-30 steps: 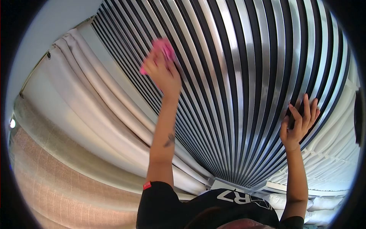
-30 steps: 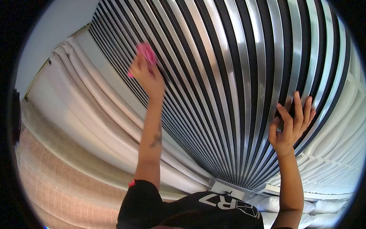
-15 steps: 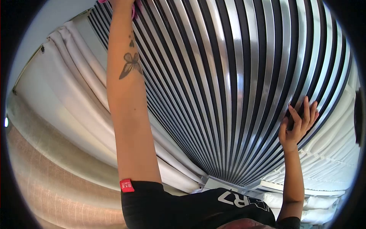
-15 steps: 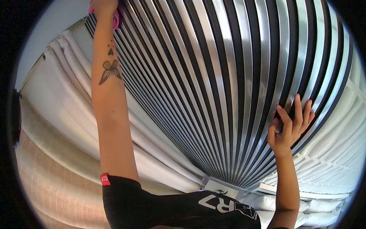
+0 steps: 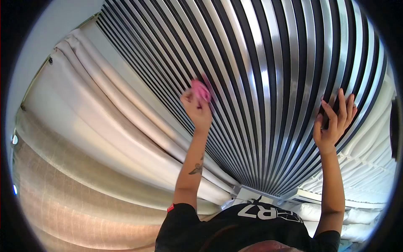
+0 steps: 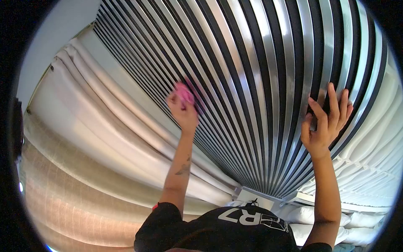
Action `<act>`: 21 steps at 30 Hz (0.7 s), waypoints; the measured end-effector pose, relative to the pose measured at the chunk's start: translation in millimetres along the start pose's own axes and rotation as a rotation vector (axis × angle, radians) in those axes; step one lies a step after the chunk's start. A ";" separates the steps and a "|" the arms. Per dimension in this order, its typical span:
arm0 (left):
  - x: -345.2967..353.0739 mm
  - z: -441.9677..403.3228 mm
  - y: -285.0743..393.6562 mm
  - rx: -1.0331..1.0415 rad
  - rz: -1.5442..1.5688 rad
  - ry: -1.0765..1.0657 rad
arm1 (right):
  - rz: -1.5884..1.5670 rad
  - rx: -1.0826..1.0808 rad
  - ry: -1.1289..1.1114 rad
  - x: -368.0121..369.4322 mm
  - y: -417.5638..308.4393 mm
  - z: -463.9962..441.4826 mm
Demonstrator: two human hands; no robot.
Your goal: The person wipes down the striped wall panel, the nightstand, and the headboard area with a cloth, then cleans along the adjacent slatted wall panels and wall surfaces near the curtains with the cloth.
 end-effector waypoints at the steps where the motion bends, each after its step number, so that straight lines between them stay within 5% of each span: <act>1: -3.8 -26.2 29.9 0.044 -0.007 0.131 | 0.004 -0.011 -0.007 0.2 0.6 0.9; 6: 49.5 -122.6 99.6 0.194 -0.045 -0.018 | 0.015 0.012 -0.031 -0.1 2.4 1.6; 11: 69.0 -213.2 122.1 0.558 -0.185 0.184 | 0.023 0.029 -0.030 -0.1 2.2 1.0; 13: 58.8 -288.3 134.1 0.427 -0.366 0.058 | 0.028 0.031 -0.035 0.5 2.9 1.7; 15: 52.2 -343.0 144.3 0.340 -0.311 0.195 | 0.011 0.039 -0.042 -0.3 3.7 2.1; 18: 43.9 -394.8 143.2 -0.077 0.130 -0.402 | 0.027 0.046 -0.052 0.1 4.9 3.5; 20: 43.8 -373.0 139.3 0.537 -0.394 0.231 | 0.016 0.058 -0.058 0.6 6.1 3.4; 21: 47.5 -352.8 135.7 0.533 -0.408 0.216 | 0.011 0.047 -0.042 0.2 4.2 3.1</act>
Point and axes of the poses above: each hand's wrist, its own z-axis away from the middle knuckle, its own x-axis out of the palm, y = z × x, the point moved 6 cm from there along -z, towards the middle knuckle, and after that the axes turned 13 degrees about z, right-handed, at the moved point
